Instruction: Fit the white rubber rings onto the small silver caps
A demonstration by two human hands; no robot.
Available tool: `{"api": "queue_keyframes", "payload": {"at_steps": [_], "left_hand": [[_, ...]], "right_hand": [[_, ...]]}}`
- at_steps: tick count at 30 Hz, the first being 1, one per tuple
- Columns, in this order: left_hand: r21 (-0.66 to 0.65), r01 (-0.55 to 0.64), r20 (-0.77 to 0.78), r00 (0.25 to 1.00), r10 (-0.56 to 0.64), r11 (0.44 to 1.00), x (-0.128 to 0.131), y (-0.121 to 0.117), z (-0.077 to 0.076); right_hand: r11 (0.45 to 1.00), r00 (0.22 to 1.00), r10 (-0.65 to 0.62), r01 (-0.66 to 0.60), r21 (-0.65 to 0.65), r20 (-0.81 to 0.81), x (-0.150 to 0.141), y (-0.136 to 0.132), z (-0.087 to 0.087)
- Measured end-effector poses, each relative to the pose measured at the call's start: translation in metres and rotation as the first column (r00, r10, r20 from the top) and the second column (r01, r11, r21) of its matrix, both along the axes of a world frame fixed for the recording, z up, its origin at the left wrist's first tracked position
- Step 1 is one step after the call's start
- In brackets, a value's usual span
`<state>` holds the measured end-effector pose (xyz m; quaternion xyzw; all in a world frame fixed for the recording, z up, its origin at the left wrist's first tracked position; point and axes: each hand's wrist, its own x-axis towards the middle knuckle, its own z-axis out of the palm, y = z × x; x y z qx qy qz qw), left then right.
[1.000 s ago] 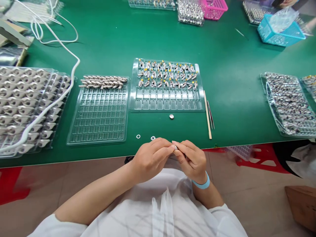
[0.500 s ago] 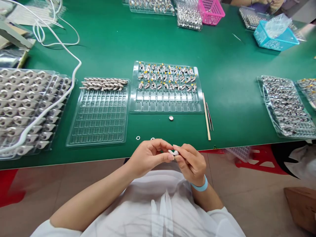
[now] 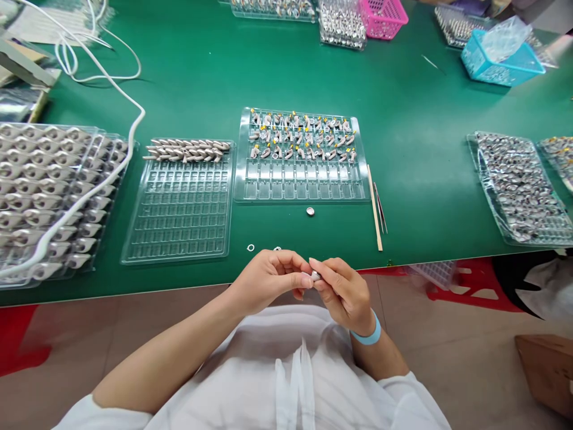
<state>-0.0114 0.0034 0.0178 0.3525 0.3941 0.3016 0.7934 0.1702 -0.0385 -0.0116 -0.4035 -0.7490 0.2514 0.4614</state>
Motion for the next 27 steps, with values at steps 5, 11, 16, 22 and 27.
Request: {"api": "queue_keyframes", "payload": {"at_steps": [5,11,16,22,27], "left_hand": [[0.030,0.024,-0.011,1.000,-0.024,0.999,-0.002,0.000,-0.001],[0.229,-0.005,-0.145,0.989,0.039,0.973,-0.001,-0.007,-0.005],[0.770,-0.044,-0.200,0.931,0.306,0.636,0.002,-0.012,-0.014],[0.962,0.159,-0.242,0.873,0.423,0.221,-0.004,-0.010,-0.024],[0.974,0.222,-0.219,0.851,0.477,0.050,-0.006,-0.010,-0.022]], "right_hand": [[0.999,1.000,0.004,-0.005,-0.036,-0.024,0.002,0.001,0.002],[0.999,0.999,-0.022,0.022,-0.028,-0.032,0.002,0.001,0.000],[0.991,0.990,-0.131,0.129,-0.043,-0.042,-0.003,-0.003,0.000],[0.978,0.986,-0.145,0.130,-0.161,-0.080,-0.007,-0.004,0.002],[0.979,0.990,-0.098,0.077,-0.188,-0.105,-0.005,-0.005,0.002]]}}
